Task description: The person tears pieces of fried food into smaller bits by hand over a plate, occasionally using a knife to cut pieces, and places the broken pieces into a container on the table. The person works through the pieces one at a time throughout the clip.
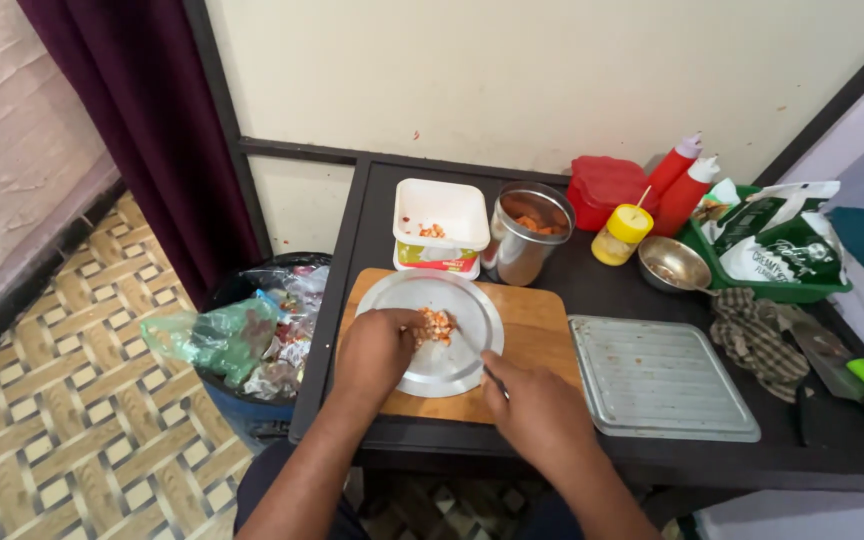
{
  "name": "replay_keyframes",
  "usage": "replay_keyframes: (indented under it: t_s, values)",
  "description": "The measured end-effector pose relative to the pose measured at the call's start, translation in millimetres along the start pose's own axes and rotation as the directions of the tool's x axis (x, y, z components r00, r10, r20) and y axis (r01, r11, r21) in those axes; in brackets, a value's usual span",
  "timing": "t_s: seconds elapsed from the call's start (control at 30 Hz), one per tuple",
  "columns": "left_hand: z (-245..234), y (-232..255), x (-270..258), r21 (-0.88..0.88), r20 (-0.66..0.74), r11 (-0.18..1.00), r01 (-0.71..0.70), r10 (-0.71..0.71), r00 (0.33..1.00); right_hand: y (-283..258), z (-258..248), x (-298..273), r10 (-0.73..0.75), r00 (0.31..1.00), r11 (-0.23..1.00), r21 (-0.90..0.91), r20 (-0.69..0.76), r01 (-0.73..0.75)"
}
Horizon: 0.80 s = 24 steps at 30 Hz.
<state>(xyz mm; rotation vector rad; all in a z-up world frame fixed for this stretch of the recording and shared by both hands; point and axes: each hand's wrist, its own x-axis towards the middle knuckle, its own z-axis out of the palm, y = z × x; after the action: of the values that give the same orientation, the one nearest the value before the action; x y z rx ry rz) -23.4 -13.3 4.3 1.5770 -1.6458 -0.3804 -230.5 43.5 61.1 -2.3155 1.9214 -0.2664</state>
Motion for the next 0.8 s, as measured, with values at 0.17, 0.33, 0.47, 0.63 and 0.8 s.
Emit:
replay_keyframes:
  t_s: [0.17,0.33,0.47,0.63,0.8]
  values:
    - [2.2,-7.7,2.2,-0.157,-0.222,0.958,-0.241,0.204,0.954,8.3,15.1,16.1,0.035,0.999,0.999,0.022,-0.014,-0.035]
    - [-1.7,-22.7,3.3,-0.179,-0.246,0.968,-0.177,0.130,0.960,2.4,15.1,17.9,-0.011,1.000,1.000,0.029,0.004,0.011]
    - [-6.4,-14.4,2.7,-0.308,-0.145,0.951,-0.009,-0.038,0.989,27.3,16.2,38.6,0.036,0.999,0.998,-0.044,0.021,-0.035]
    - [0.3,-32.1,2.1,-0.394,-0.208,0.916,-0.076,-0.008,0.978,14.5,4.1,53.8,0.043,0.996,0.997,-0.069,0.082,-0.038]
    - [1.8,-23.8,3.7,-0.401,-0.199,0.915,-0.030,-0.055,0.978,5.6,19.5,79.5,-0.203,0.967,0.975,0.059,-0.153,0.214]
